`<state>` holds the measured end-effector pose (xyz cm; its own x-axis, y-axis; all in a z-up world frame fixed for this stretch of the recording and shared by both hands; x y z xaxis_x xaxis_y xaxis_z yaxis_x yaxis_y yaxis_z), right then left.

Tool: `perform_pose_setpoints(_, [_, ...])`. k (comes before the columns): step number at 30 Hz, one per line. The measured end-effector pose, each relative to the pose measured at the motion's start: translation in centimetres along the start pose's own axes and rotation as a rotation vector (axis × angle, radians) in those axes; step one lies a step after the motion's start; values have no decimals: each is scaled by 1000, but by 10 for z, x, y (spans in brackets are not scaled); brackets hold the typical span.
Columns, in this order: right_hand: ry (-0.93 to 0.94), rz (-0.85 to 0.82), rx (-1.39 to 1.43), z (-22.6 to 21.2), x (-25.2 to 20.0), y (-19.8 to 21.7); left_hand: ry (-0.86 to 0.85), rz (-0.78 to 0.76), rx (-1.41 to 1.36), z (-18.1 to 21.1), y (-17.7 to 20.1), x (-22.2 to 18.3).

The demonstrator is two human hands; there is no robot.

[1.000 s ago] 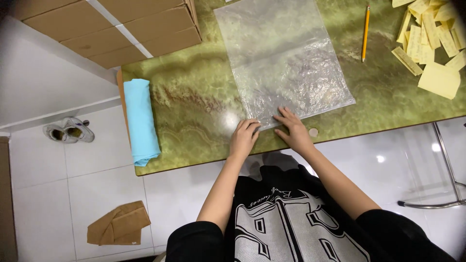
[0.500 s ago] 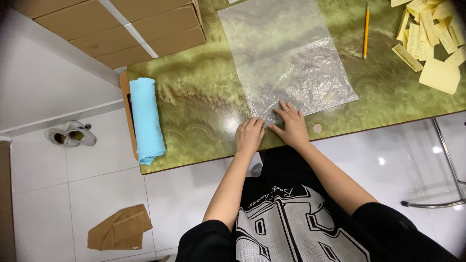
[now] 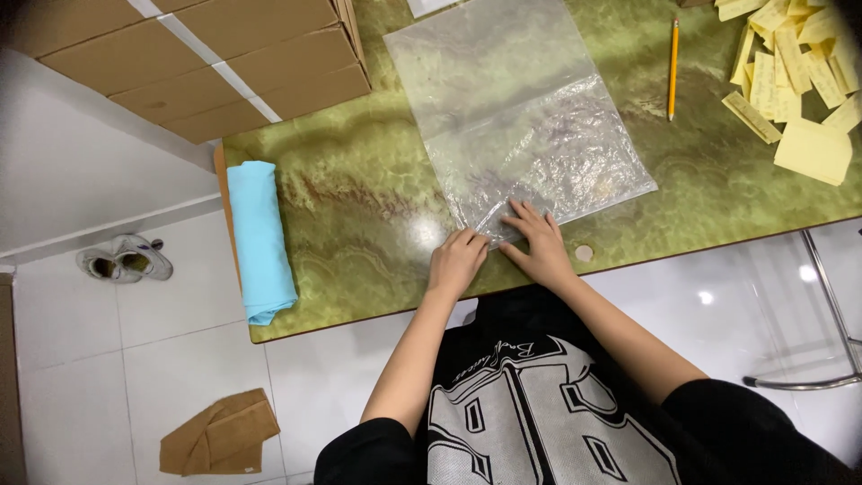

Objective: The person wraps a rolled blue cloth in a clear plastic bag, places it inside a cardboard box, and then secures the box by tying a white ribbon around it in a cross pattern.

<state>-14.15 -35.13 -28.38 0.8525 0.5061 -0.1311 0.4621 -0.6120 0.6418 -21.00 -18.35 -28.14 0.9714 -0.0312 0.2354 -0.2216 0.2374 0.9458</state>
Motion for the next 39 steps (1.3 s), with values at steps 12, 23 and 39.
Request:
perform_pose_setpoints(12, [405, 85, -141, -28, -8, 11, 54, 252, 39, -6, 14, 1])
perform_pose_setpoints(23, [-17, 317, -348, 41, 8, 97, 9, 255, 18, -14, 30, 10])
perform_pose_setpoints(39, [54, 118, -380, 0, 156, 34, 114, 43, -246, 4, 34, 85])
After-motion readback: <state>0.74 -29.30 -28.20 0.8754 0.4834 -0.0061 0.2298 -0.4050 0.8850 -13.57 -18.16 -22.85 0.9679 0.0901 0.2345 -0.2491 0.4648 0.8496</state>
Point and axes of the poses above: each hand's wrist, its own x-axis towards the middle knuckle, its own y-axis out of the back of the hand, z = x × y, the point moved 5 cm from there along x, towards the middle knuckle, and after that the axes turned 10 degrees about x, right-handed, at the moved point
